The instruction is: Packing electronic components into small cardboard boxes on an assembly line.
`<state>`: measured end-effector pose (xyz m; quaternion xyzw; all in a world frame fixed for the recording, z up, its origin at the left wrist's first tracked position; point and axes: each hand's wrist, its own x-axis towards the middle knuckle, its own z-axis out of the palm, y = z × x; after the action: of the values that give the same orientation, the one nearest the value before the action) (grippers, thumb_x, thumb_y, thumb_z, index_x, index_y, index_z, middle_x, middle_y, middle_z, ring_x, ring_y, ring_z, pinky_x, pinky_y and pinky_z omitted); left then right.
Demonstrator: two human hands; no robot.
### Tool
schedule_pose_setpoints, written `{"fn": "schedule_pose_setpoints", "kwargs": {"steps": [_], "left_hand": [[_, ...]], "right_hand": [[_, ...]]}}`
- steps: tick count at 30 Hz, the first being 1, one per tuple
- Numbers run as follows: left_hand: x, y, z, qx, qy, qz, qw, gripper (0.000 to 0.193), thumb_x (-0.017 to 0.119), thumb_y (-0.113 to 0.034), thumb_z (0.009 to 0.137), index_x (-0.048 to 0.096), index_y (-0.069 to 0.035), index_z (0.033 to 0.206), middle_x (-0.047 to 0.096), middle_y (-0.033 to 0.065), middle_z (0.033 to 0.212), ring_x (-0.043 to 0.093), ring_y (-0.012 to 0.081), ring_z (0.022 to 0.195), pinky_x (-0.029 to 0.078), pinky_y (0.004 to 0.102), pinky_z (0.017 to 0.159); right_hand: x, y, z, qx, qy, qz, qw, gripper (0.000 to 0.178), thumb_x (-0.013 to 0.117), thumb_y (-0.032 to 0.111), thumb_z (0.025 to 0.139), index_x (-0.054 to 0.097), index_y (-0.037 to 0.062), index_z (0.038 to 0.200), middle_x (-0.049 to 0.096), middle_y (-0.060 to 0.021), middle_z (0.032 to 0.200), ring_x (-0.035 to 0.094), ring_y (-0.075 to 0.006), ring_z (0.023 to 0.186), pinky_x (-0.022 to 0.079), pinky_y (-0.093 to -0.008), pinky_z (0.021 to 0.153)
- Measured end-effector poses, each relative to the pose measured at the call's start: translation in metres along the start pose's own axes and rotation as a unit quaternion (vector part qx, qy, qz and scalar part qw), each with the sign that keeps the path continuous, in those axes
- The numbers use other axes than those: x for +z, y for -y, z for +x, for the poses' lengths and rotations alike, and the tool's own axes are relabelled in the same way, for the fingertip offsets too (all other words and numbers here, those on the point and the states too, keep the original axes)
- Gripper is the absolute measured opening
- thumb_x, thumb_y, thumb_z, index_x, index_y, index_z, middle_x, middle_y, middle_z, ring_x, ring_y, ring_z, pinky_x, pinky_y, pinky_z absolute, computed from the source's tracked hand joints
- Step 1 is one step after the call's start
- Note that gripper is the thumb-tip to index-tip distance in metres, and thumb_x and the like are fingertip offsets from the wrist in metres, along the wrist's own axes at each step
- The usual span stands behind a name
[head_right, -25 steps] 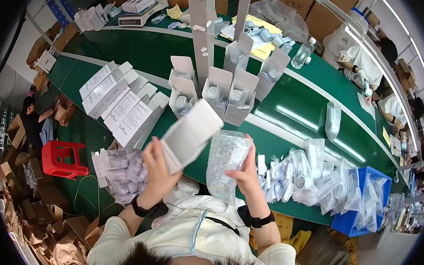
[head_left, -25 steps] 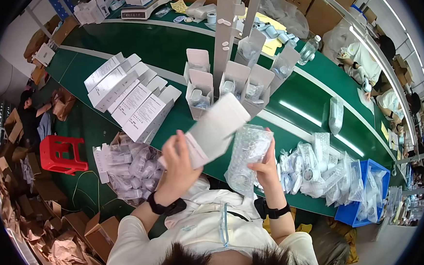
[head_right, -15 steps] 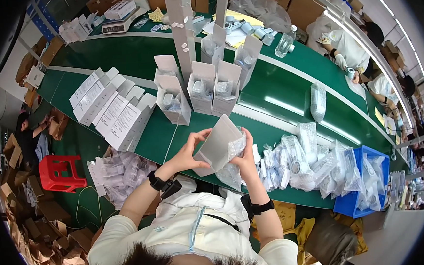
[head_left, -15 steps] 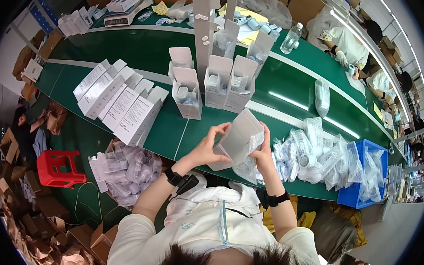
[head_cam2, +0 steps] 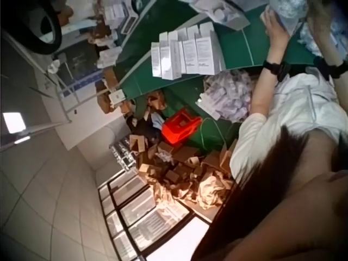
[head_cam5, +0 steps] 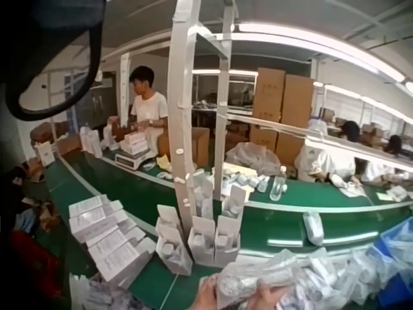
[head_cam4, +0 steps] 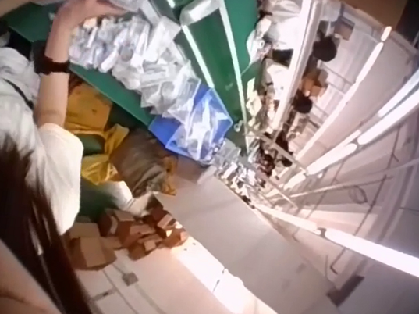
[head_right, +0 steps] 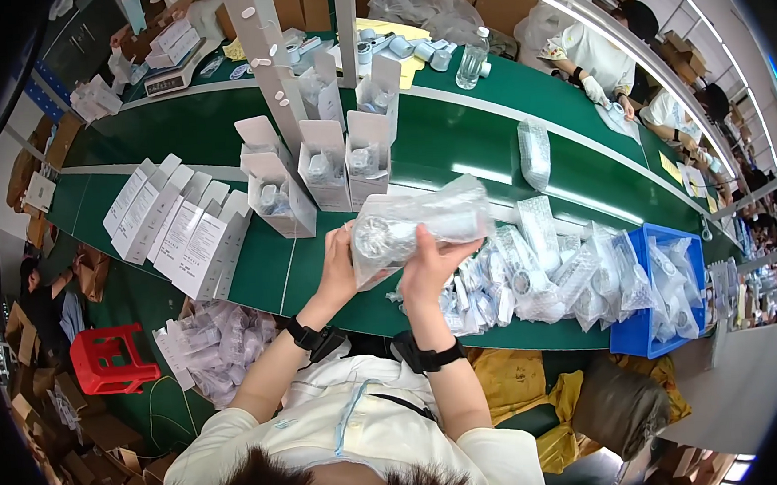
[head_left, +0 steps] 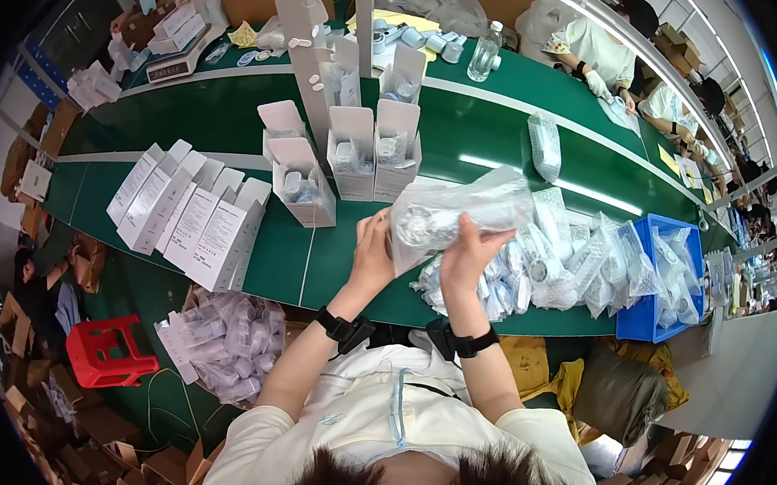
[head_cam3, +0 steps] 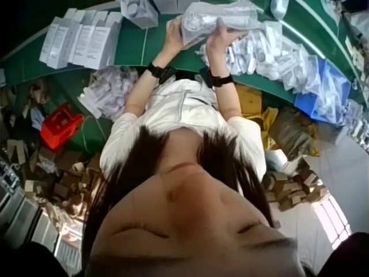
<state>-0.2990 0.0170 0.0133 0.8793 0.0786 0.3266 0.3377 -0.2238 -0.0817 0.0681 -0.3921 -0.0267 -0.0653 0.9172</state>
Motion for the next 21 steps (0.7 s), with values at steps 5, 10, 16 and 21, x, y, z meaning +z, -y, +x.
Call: {"fn": "schedule_pose_setpoints", "kwargs": {"steps": [5,10,16,21], "left_hand": [[0.014,0.006,-0.016,-0.064,-0.057,-0.050,0.995,0.082,0.084,-0.020,0.052,0.028,-0.005,0.110,0.039,0.0183,0.117,0.045,0.0343,0.103,0.040,0.0408,0.085],[0.022,0.013,-0.034,-0.110,-0.065,-0.074,0.989,0.083,0.084,-0.018,0.050,0.026,-0.006,0.107,0.036,0.0202,0.125,0.038,0.0361,0.110,0.037,0.0435,0.089],[-0.021,0.046,-0.056,-0.111,0.021,-0.088,0.990,0.093,0.085,-0.020,0.050,0.020,-0.004,0.114,0.036,0.0175,0.120,0.043,0.0287,0.111,0.040,0.0387,0.088],[-0.052,0.015,-0.042,-0.106,-0.027,-0.112,0.988,0.083,0.083,-0.019,0.053,0.031,-0.006,0.117,0.033,0.0181,0.125,0.045,0.0296,0.111,0.039,0.0378,0.089]], "right_hand": [[-0.014,-0.030,-0.009,-0.118,0.061,-0.205,0.970,0.084,0.069,-0.003,0.066,0.018,0.0082,0.131,0.031,-0.0162,0.127,0.035,-0.0315,0.115,0.031,-0.0399,0.096],[-0.016,-0.010,-0.005,-0.301,0.321,-0.465,0.768,0.066,0.068,0.004,0.067,0.036,0.0096,0.125,0.033,-0.0158,0.127,0.034,-0.0376,0.116,0.030,-0.0423,0.097],[-0.058,0.011,-0.005,-0.207,0.561,-0.430,0.676,0.037,0.064,0.009,0.071,0.059,0.0121,0.107,0.044,-0.0135,0.117,0.037,-0.0362,0.113,0.032,-0.0467,0.094],[-0.129,-0.023,0.045,-0.137,0.267,-0.605,0.738,0.038,0.066,0.017,0.069,0.058,0.0083,0.105,0.053,-0.0144,0.104,0.050,-0.0330,0.096,0.041,-0.0369,0.084]]}}
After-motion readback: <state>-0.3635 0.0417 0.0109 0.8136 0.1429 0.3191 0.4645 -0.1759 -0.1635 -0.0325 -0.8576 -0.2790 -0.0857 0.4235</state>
